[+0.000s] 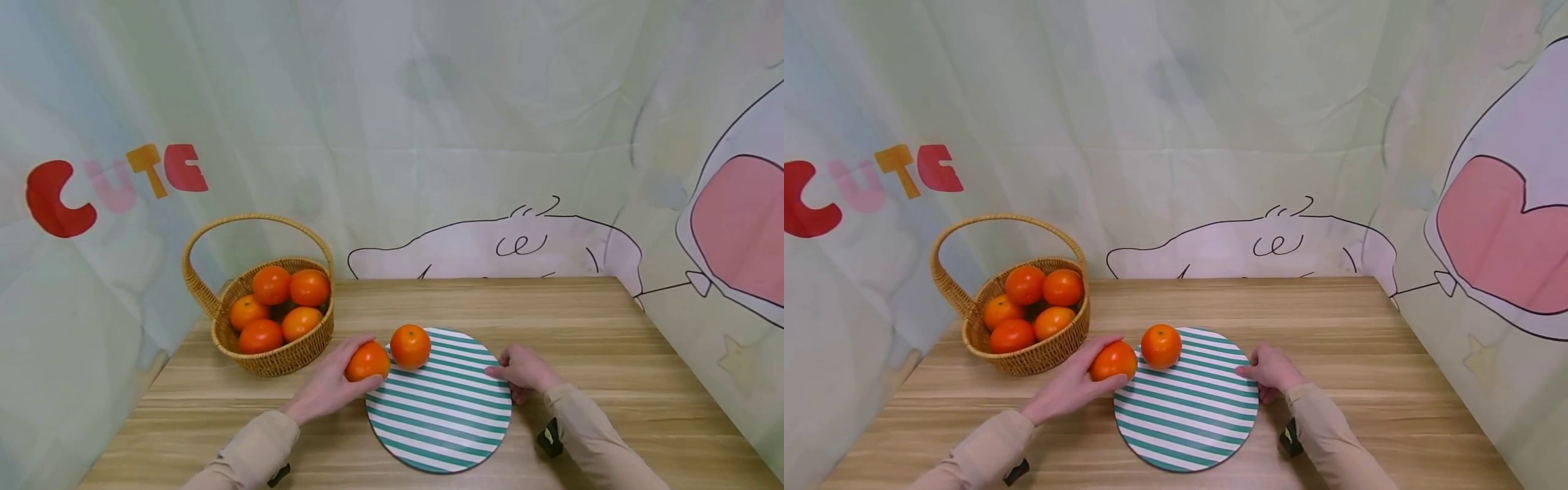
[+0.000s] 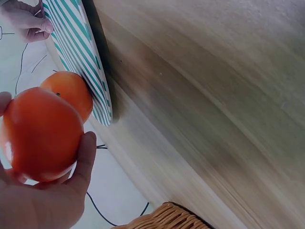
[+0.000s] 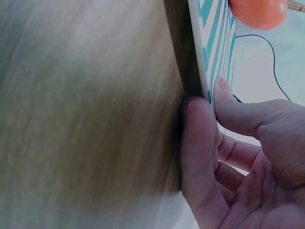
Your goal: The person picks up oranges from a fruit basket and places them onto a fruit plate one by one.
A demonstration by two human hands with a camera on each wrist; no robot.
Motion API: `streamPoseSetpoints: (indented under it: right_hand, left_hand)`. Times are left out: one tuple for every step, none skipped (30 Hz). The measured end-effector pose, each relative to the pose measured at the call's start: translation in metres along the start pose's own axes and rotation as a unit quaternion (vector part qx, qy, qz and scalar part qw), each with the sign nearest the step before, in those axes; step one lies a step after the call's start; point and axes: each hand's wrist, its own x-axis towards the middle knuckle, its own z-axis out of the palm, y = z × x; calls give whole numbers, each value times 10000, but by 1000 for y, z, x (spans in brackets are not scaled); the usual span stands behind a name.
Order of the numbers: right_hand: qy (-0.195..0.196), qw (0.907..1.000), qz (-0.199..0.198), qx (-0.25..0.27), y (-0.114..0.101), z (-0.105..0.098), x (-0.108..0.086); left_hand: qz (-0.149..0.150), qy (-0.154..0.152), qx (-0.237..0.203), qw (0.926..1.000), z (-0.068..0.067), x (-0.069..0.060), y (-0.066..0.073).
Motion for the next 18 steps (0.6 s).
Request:
streamPoseSetpoints:
  right_hand:
    - [-2,10000,2,0,0,0,0]
    - [-2,10000,6,4,0,0,0]
    - [-1,10000,8,6,0,0,0]
    - [-1,10000,9,6,1,0,1]
    - [1,10000,9,5,1,1,1]
    - [3,10000,10,5,2,1,1]
    - [0,10000,2,-1,2,1,1]
    - [5,10000,0,-9,2,1,2]
    - [11,10000,0,-6,2,1,2]
    - [17,10000,2,1,2,1,2]
    - [17,10000,-12,-4,3,1,3]
    - [25,10000,-13,2,3,1,3]
    - [30,10000,-11,12,3,1,3]
    - [24,10000,-29,0,3,2,4]
    - [25,10000,-28,14,3,2,4]
    - [29,10000,-33,11,3,2,5]
    - [25,10000,-28,10,3,2,5]
    - [34,10000,-16,14,3,2,5]
  left_hand:
    - [-61,-20,-20,10000,1,0,0]
    - [-102,-30,-52,9999,1,0,1]
    - [-139,-36,-67,9999,2,0,1]
    - [-157,-26,-85,9998,3,0,1]
    - [-127,-1,-89,9999,3,0,1]
    - [-87,19,-77,9999,4,0,1]
    - [-38,36,-67,10000,5,0,1]
    - [20,51,-51,10000,5,0,1]
    - [66,60,-35,10000,6,0,1]
    - [119,71,-26,9999,7,0,1]
    - [160,77,-12,9998,7,0,0]
    - [170,73,-4,9998,8,0,0]
    - [171,60,-18,9998,8,0,0]
    - [155,51,-43,9999,9,0,0]
    - [131,39,-84,9999,9,0,1]
    - [102,30,-112,9999,10,-1,1]
    - [69,16,-140,9999,10,-1,1]
    - [57,17,-153,9999,11,-1,1]
